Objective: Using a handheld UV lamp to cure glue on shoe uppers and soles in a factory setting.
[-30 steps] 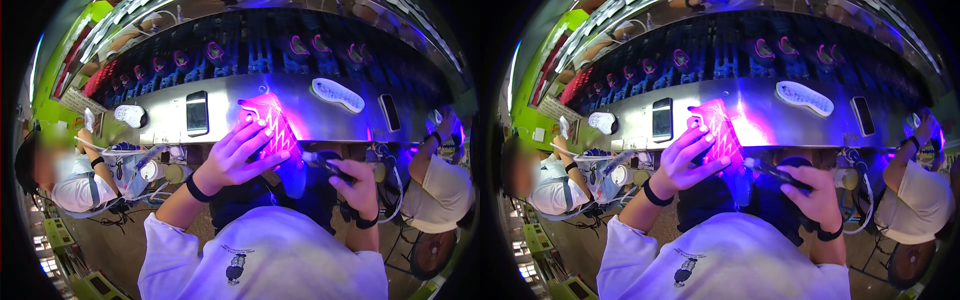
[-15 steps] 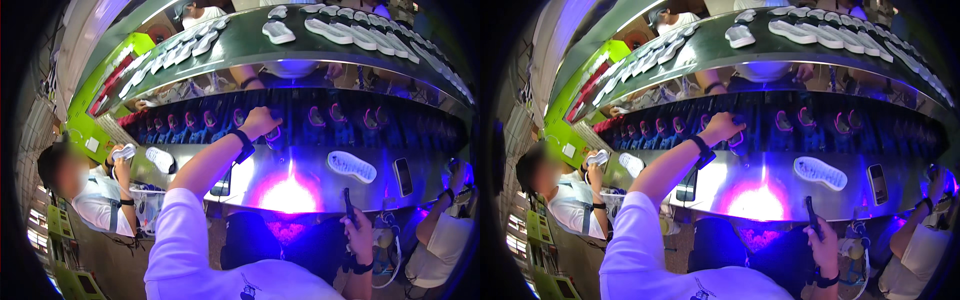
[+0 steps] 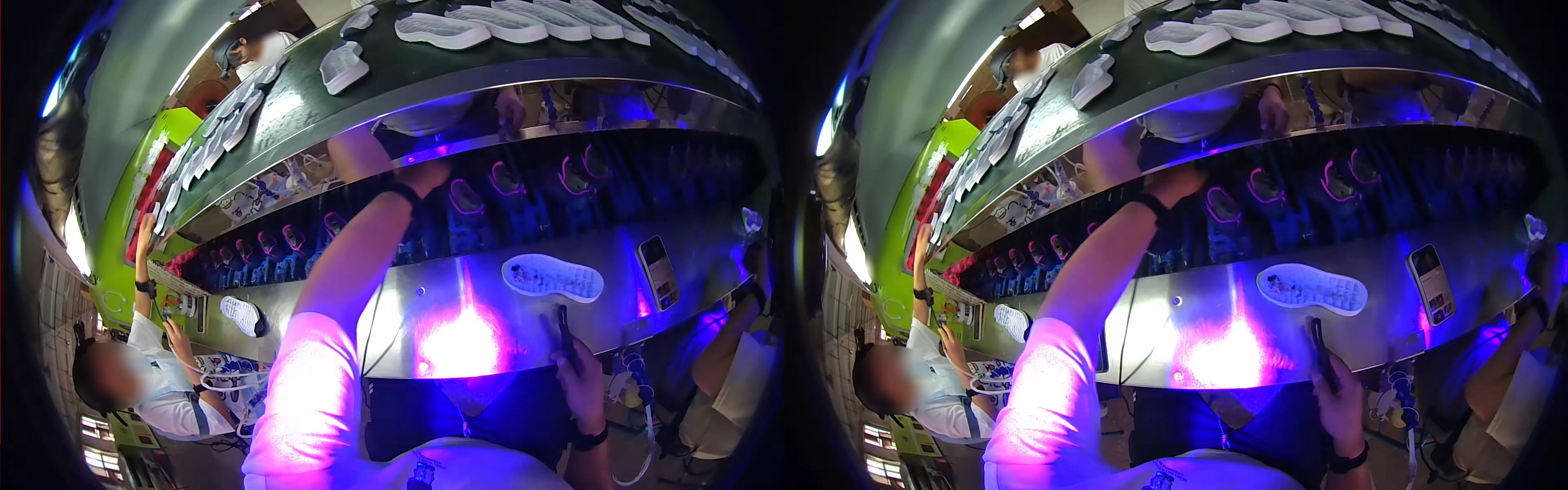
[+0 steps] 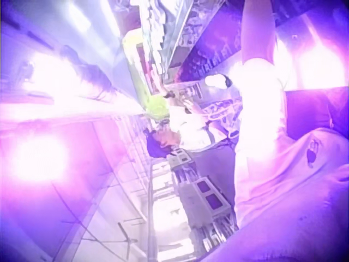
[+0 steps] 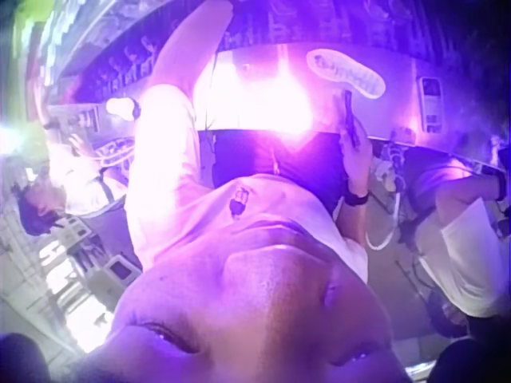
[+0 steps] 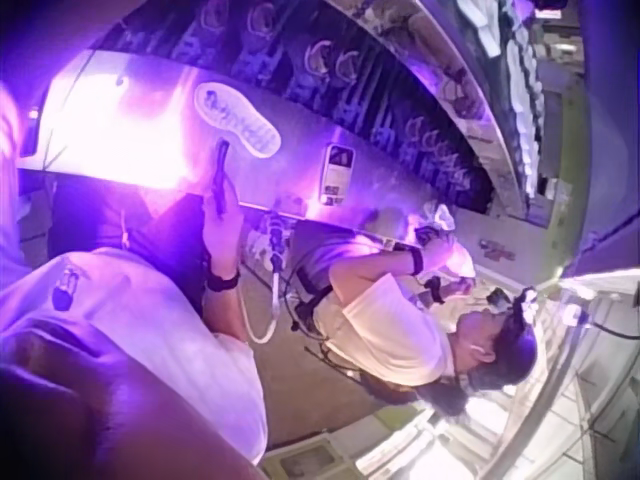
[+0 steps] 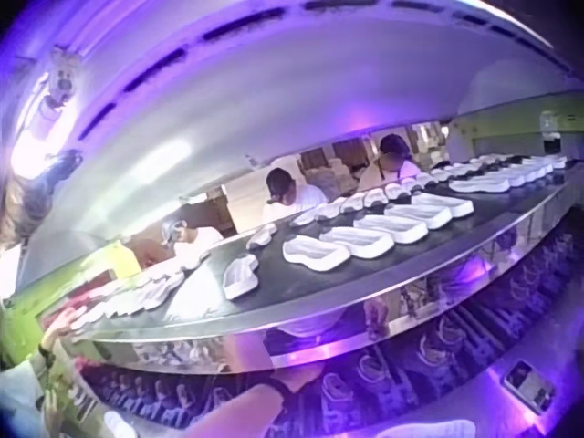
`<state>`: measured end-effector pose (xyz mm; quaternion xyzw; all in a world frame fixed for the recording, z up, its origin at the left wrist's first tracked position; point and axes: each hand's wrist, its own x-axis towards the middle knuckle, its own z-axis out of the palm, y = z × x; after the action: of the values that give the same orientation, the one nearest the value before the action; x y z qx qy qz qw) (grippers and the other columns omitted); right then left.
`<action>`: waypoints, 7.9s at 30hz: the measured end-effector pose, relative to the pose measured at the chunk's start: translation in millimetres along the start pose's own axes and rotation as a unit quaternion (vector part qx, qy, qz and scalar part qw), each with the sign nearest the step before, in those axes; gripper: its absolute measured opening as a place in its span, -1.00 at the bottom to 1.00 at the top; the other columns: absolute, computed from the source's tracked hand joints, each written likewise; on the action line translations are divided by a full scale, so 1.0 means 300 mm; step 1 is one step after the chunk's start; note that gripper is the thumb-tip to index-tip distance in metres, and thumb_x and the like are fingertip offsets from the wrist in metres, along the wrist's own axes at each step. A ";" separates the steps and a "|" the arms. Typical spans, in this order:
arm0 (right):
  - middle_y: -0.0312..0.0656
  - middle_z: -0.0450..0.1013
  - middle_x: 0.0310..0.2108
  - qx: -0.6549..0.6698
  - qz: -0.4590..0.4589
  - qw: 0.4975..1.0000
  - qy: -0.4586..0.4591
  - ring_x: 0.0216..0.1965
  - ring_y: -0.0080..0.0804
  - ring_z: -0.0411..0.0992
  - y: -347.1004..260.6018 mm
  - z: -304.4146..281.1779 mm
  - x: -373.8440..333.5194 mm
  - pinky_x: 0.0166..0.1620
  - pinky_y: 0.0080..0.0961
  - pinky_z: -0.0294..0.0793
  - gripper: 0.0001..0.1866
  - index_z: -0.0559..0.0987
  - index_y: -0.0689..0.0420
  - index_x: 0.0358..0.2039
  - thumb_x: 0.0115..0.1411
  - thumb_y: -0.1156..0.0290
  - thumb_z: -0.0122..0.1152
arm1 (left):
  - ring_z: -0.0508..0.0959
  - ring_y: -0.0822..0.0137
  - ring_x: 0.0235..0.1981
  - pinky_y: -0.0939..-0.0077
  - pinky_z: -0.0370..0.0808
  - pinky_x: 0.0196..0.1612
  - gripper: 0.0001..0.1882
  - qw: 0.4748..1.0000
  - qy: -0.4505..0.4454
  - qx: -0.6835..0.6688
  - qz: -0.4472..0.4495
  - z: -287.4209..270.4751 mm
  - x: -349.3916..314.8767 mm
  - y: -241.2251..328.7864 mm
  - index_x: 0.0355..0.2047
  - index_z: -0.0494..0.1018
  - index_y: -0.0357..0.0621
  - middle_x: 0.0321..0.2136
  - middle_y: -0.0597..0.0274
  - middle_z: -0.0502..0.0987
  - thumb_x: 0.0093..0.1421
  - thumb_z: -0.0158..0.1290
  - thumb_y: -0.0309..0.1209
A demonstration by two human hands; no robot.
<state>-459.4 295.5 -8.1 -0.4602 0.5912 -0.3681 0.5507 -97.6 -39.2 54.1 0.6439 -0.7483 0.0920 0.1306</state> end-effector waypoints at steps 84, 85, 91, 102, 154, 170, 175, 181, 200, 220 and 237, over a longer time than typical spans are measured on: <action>-0.07 0.63 -0.26 -0.215 -0.298 0.917 -0.159 -0.27 -0.37 0.60 -0.315 0.111 -0.200 -0.11 -0.45 0.53 -0.56 0.58 0.18 0.14 0.21 0.57 0.29 | 0.52 0.03 0.16 -0.08 0.46 0.28 -0.54 0.922 0.175 -0.197 0.284 -0.502 -1.257 0.319 0.06 0.55 0.05 0.08 0.16 0.51 0.10 0.21 -0.42; -0.07 0.63 -0.26 -0.215 -0.295 0.917 -0.160 -0.27 -0.37 0.60 -0.306 0.107 -0.203 -0.11 -0.45 0.53 -0.56 0.58 0.18 0.14 0.21 0.57 0.29 | 0.51 0.04 0.17 -0.08 0.45 0.29 -0.54 0.919 0.175 -0.196 0.292 -0.498 -1.253 0.322 0.07 0.54 0.04 0.08 0.16 0.50 0.10 0.20 -0.42; -0.22 0.61 -0.30 -0.129 -0.116 0.959 -0.227 -0.30 -0.49 0.54 -0.263 0.055 -0.279 -0.13 -0.49 0.52 -0.53 0.56 0.19 0.16 0.21 0.58 0.28 | 0.53 0.05 0.15 -0.08 0.48 0.27 -0.57 0.926 0.175 -0.182 0.281 -0.495 -1.258 0.332 0.02 0.58 0.08 0.05 0.19 0.53 0.09 0.23 -0.42; -0.29 0.53 -0.42 -0.112 -0.110 0.960 -0.233 -0.39 -0.59 0.46 -0.270 0.039 -0.308 -0.25 -0.58 0.47 -0.56 0.56 0.22 0.16 0.26 0.48 0.28 | 0.53 0.03 0.14 -0.11 0.46 0.27 -0.59 0.929 0.181 -0.167 0.275 -0.481 -1.317 0.351 0.00 0.59 0.06 0.03 0.16 0.53 0.08 0.21 -0.38; -0.29 0.52 -0.36 -0.076 -0.104 0.974 -0.186 -0.37 -0.61 0.43 -0.243 0.100 -0.180 -0.29 -0.66 0.38 -0.52 0.49 0.26 0.24 0.32 0.45 0.27 | 0.62 0.33 -0.01 0.40 0.55 0.08 -0.01 0.721 -0.199 -0.656 -0.103 -0.440 -1.383 0.362 0.37 0.24 -0.22 0.00 0.10 0.61 -0.09 0.44 -0.43; -0.30 0.52 -0.28 -0.120 -0.086 0.950 -0.275 -0.33 -0.58 0.44 -0.208 0.035 -0.149 -0.17 -0.57 0.49 -0.52 0.48 0.30 0.23 0.31 0.52 0.24 | 0.55 0.45 0.05 0.41 0.49 0.17 -0.29 0.583 -0.256 -0.755 -0.157 -0.398 -1.326 0.414 0.29 0.34 -0.21 0.02 0.25 0.57 0.14 0.36 -0.49; -0.30 0.58 -0.23 -0.096 -0.123 0.963 -0.218 -0.31 -0.60 0.46 -0.064 0.075 -0.208 -0.12 -0.55 0.49 -0.52 0.52 0.18 0.23 0.28 0.55 0.24 | 0.63 0.46 -0.16 0.54 0.62 -0.13 -0.38 0.498 -0.317 -0.758 -0.276 -0.458 -1.325 0.419 0.21 0.39 -0.21 -0.08 0.28 0.61 0.20 0.34 -0.29; -0.32 0.57 -0.23 -0.106 -0.067 0.955 -0.268 -0.33 -0.61 0.44 -0.133 0.007 -0.289 -0.18 -0.58 0.50 -0.54 0.53 0.19 0.21 0.29 0.55 0.24 | 0.65 0.47 -0.21 0.60 0.62 -0.22 -0.46 0.530 -0.304 -0.739 -0.283 -0.467 -1.348 0.429 0.14 0.44 -0.28 -0.12 0.22 0.65 0.27 0.28 -0.22; -0.30 0.53 -0.37 -0.151 -0.075 0.951 -0.258 -0.36 -0.59 0.44 -0.135 -0.062 -0.258 -0.20 -0.57 0.46 -0.53 0.55 0.23 0.18 0.24 0.51 0.28 | 0.62 0.38 -0.05 0.45 0.56 0.05 -0.40 0.626 -0.172 -0.713 -0.264 -0.397 -1.243 0.405 0.17 0.37 -0.46 -0.08 0.11 0.62 0.26 0.28 -0.30; -0.19 0.46 -0.47 -0.338 -0.305 0.873 -0.176 -0.47 -0.39 0.40 -0.364 0.104 -0.238 -0.33 -0.49 0.40 -0.55 0.64 0.07 0.09 0.15 0.54 0.36 | 0.68 0.07 -0.12 0.31 0.76 -0.17 -0.44 0.124 -0.208 -0.885 -0.397 -0.427 -1.405 0.352 0.27 0.29 -0.14 0.01 -0.06 0.56 0.45 -0.12 -0.01; -0.11 0.60 -0.23 -0.231 -0.284 0.915 -0.169 -0.20 -0.41 0.56 -0.164 0.158 -0.309 -0.01 -0.51 0.50 -0.53 0.58 0.22 0.13 0.17 0.64 0.29 | 0.70 -0.05 -0.39 0.32 0.77 -0.34 -0.29 -0.175 -0.282 -0.892 -0.308 -0.441 -1.489 0.363 0.18 0.32 -0.31 -0.18 -0.38 0.55 0.39 -0.09 0.14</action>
<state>-408.4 371.9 61.5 -0.7785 0.4027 -0.2788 0.3926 -134.1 437.7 42.8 -0.0275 -0.2106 0.9050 -0.3685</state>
